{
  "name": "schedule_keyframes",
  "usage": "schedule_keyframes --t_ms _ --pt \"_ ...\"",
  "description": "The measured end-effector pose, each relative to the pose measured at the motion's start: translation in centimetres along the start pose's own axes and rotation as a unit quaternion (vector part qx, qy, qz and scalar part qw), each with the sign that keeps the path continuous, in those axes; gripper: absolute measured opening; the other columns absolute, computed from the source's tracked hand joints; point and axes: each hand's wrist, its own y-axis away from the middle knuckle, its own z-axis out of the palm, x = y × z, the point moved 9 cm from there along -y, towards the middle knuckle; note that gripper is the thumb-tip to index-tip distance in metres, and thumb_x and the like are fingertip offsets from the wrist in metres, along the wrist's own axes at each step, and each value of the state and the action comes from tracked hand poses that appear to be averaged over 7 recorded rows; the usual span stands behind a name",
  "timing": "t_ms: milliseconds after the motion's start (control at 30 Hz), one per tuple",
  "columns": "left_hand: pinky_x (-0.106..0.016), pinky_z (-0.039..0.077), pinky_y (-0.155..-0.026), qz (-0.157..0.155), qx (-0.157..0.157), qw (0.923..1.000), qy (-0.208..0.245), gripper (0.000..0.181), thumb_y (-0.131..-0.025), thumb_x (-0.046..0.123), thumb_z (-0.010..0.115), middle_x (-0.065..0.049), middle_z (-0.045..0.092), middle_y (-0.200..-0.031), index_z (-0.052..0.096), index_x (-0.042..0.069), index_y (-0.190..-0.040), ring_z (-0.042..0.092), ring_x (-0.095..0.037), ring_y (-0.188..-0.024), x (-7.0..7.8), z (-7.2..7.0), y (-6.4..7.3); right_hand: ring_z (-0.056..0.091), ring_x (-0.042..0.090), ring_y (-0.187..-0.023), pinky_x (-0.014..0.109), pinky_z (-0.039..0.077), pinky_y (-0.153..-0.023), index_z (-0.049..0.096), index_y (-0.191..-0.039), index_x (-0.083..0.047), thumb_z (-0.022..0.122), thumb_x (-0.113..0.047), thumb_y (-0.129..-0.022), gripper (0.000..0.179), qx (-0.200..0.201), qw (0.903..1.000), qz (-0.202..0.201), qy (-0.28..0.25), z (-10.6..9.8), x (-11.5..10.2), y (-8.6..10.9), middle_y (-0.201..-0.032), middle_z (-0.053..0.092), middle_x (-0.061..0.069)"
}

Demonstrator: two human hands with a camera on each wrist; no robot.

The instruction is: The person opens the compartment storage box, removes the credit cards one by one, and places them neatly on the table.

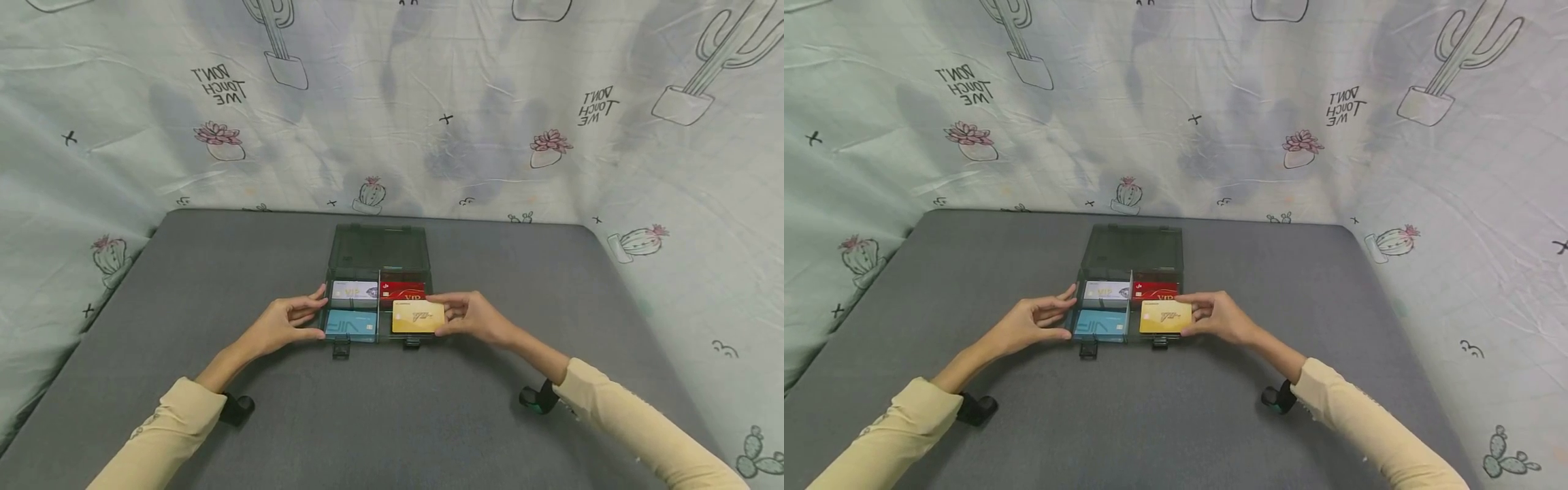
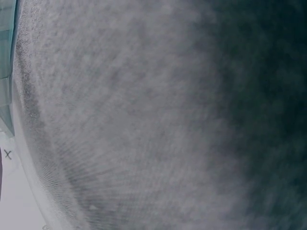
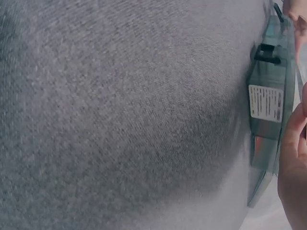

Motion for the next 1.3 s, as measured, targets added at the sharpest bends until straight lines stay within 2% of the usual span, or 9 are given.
schedule_keyframes --t_ms 167,400,667,967,1300 --pt "-0.028 0.043 -0.102 0.0 -0.002 1.0 -0.003 0.063 -0.074 0.008 0.082 -0.016 0.028 -0.153 0.055 -0.008 -0.128 0.037 -0.031 -0.134 0.0 0.0 0.0 0.066 0.016 -0.081 0.024 0.058 -0.068 0.049 -0.136 0.008 0.078 0.001 -0.078 0.065 -0.005 0.9991 0.015 -0.039 -0.8 0.5 0.2 -0.095 0.068 0.016" --pt "-0.028 0.043 -0.102 0.003 -0.002 1.0 0.001 0.063 -0.073 0.007 0.082 -0.016 0.028 -0.152 0.055 -0.009 -0.128 0.038 -0.031 -0.133 -0.2 -0.1 0.1 0.062 0.012 -0.078 0.023 0.056 -0.067 0.052 -0.136 0.003 0.08 -0.002 -0.076 0.066 -0.023 0.9985 0.031 -0.037 -2.0 1.2 0.4 -0.09 0.065 0.01" --pt "-0.028 0.044 -0.102 0.001 -0.003 1.0 0.003 0.062 -0.073 0.008 0.082 -0.016 0.029 -0.152 0.056 -0.008 -0.127 0.039 -0.032 -0.132 -0.3 -0.1 0.1 0.065 0.014 -0.09 0.026 0.058 -0.074 0.049 -0.136 0.007 0.08 0.001 -0.075 0.069 -0.017 0.9968 0.042 -0.066 -3.9 2.4 0.9 -0.106 0.068 0.013" --pt "-0.028 0.044 -0.102 0.002 -0.005 1.0 0.004 0.063 -0.073 0.008 0.082 -0.017 0.029 -0.152 0.056 -0.009 -0.127 0.038 -0.032 -0.133 -0.5 0.0 0.3 0.067 0.016 -0.095 0.028 0.058 -0.078 0.046 -0.137 0.008 0.074 0.009 -0.078 0.066 -0.012 0.9921 0.052 -0.114 -7.2 4.3 1.7 -0.109 0.069 0.008" --pt "-0.028 0.044 -0.102 0.005 -0.004 1.0 0.0 0.063 -0.072 0.008 0.082 -0.017 0.029 -0.152 0.056 -0.009 -0.127 0.038 -0.032 -0.133 -0.4 -0.1 0.2 0.066 0.013 -0.097 0.025 0.057 -0.079 0.061 -0.132 -0.015 0.071 0.009 -0.081 0.056 -0.033 0.9902 0.049 -0.127 -10.3 6.4 2.3 -0.107 0.07 0.003"
